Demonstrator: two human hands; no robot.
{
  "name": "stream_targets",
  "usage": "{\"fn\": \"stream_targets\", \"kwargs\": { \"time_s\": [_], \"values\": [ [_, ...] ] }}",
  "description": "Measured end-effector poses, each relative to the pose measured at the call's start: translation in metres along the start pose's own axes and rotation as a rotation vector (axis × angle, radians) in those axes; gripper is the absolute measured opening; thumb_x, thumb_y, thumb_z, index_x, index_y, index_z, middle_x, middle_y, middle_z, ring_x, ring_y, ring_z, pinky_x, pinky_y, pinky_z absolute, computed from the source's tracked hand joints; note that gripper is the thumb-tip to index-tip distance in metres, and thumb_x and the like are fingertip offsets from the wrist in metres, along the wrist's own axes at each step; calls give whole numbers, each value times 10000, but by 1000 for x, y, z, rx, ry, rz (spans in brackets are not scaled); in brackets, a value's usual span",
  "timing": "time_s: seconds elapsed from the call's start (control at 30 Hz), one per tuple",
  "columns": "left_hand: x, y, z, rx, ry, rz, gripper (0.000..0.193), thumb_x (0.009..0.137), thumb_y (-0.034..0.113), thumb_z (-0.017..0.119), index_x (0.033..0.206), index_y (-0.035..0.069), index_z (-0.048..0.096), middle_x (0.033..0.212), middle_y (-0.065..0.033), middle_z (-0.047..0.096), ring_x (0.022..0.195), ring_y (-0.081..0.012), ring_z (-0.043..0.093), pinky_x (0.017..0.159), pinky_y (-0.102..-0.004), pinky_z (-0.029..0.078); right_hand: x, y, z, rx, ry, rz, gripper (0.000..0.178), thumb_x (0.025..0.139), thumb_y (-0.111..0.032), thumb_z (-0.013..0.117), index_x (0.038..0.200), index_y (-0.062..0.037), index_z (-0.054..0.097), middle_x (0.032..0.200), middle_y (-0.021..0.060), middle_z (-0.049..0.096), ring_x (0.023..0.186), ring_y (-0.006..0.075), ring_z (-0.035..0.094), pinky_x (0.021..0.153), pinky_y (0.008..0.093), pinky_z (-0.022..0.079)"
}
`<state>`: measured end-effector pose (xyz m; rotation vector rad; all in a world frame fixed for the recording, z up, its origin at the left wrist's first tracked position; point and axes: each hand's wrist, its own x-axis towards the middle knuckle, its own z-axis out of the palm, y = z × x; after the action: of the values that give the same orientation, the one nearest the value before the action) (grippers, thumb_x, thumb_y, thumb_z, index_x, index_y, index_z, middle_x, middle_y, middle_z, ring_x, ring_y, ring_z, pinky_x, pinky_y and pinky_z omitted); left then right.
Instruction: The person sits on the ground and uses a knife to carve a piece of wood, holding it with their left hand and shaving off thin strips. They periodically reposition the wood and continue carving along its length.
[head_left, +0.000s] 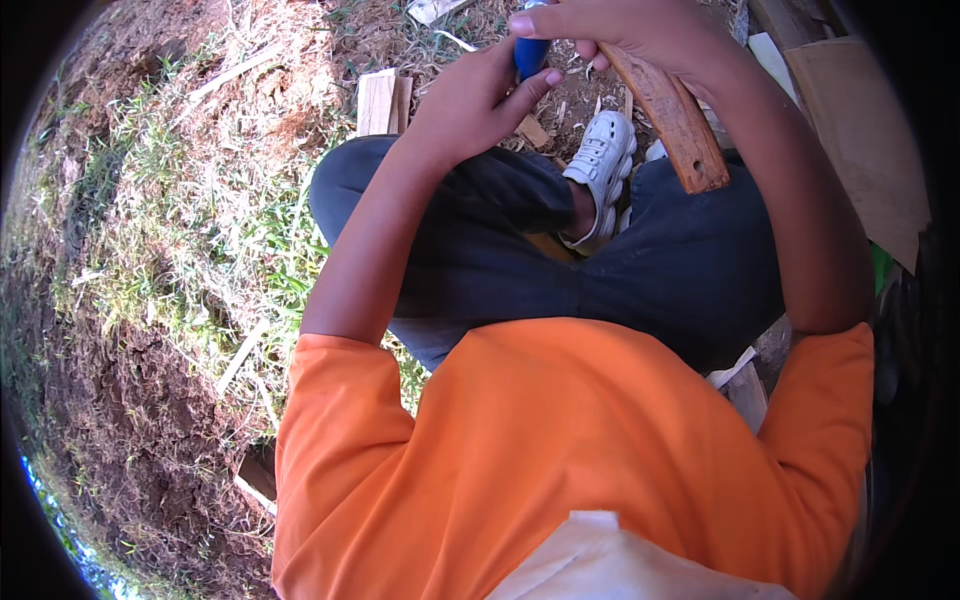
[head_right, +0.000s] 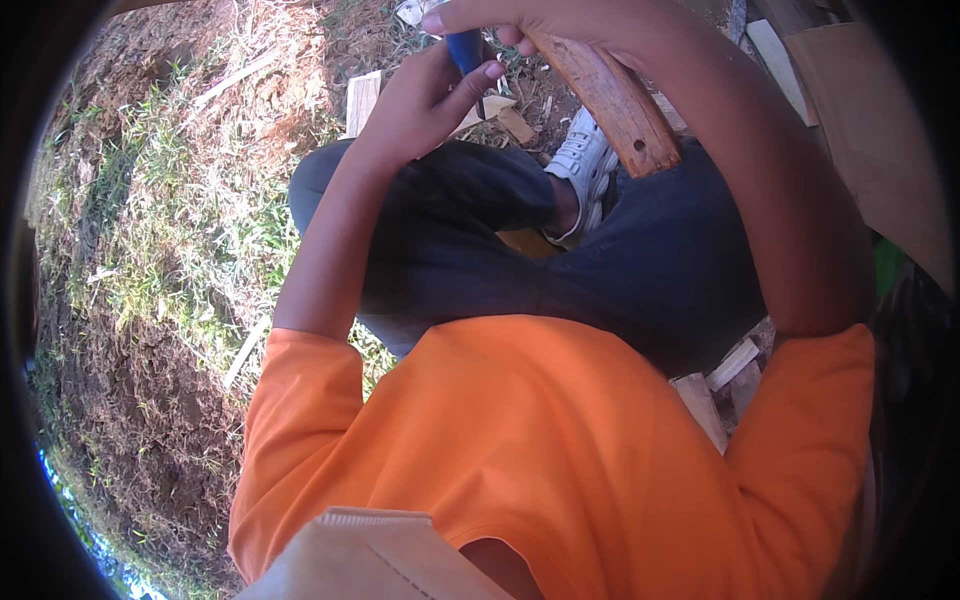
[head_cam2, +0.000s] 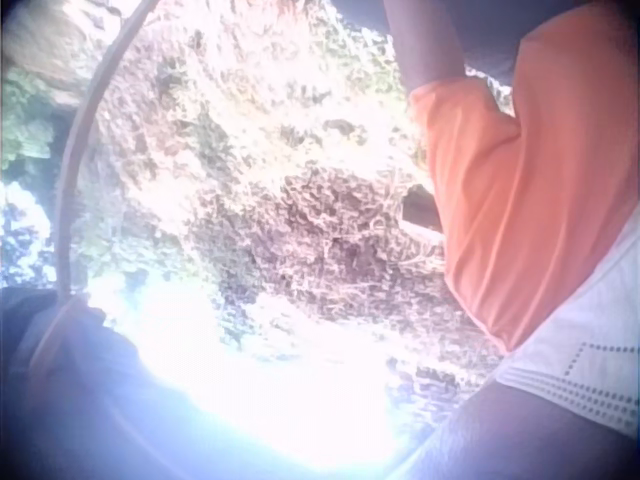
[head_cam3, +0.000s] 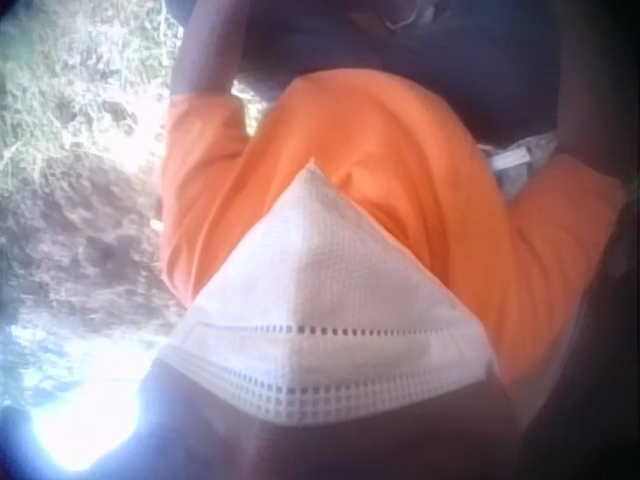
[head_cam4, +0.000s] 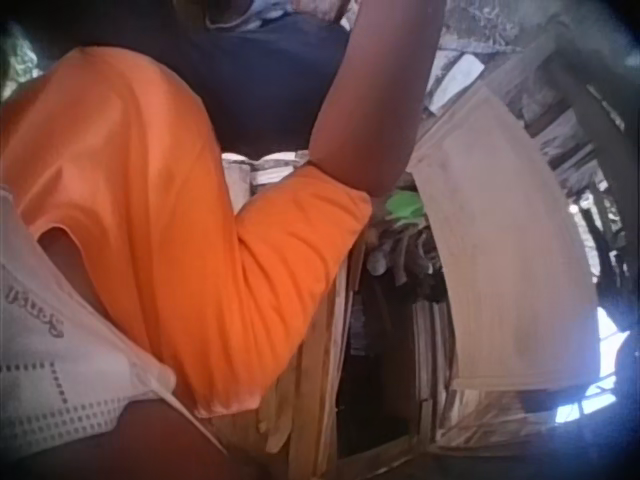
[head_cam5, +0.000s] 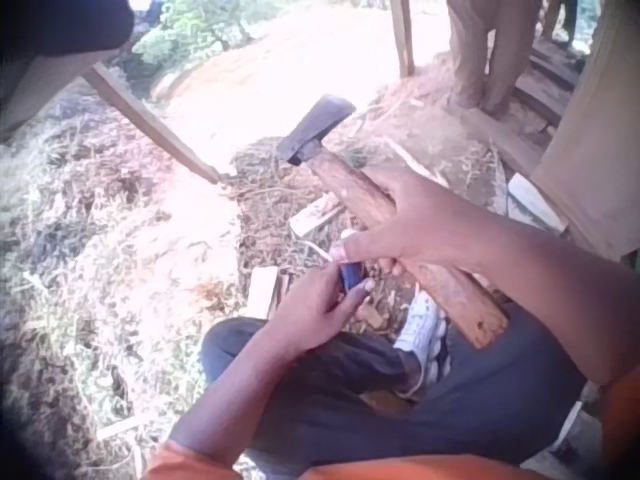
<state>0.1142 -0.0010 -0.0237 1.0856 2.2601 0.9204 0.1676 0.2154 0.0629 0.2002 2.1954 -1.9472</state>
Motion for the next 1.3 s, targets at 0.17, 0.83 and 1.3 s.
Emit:
{"fn": "stream_targets", "kwargs": {
  "time_s": [0.17, 0.83, 1.3],
  "values": [
    [-20, -7, -11, 301, -145, 63, 577, 900, 490, 752, 1252, 49, 633, 1125, -184, 701, 1114, -370, 666, 956, -444, 536, 8, 17, 1, -2, 38, -50, 679, 842, -170, 834, 1379, 59, 487, 904, 85, 638, 645, 118, 623, 542, 265, 520],
    [11, -116, -62, 151, 148, -295, 409, 992, 399, 678, 1159, 30, 732, 949, -139, 756, 841, -199, 727, 768, -343, 562, 0, 3, -30, 90, 242, -60, 427, 885, -136, 762, 1196, 80, 563, 858, 80, 645, 613, 106, 603, 512, 244, 519],
    [67, -50, -29, -382, 90, -162, 436, 1058, 436, 574, 1237, 54, 682, 1088, -82, 719, 995, -170, 714, 856, -347, 625, -62, -19, -72, 4, 541, -251, 337, 887, -282, 773, 1018, 12, 675, 832, 61, 652, 623, 114, 616, 559, 254, 540]
  ]
}}
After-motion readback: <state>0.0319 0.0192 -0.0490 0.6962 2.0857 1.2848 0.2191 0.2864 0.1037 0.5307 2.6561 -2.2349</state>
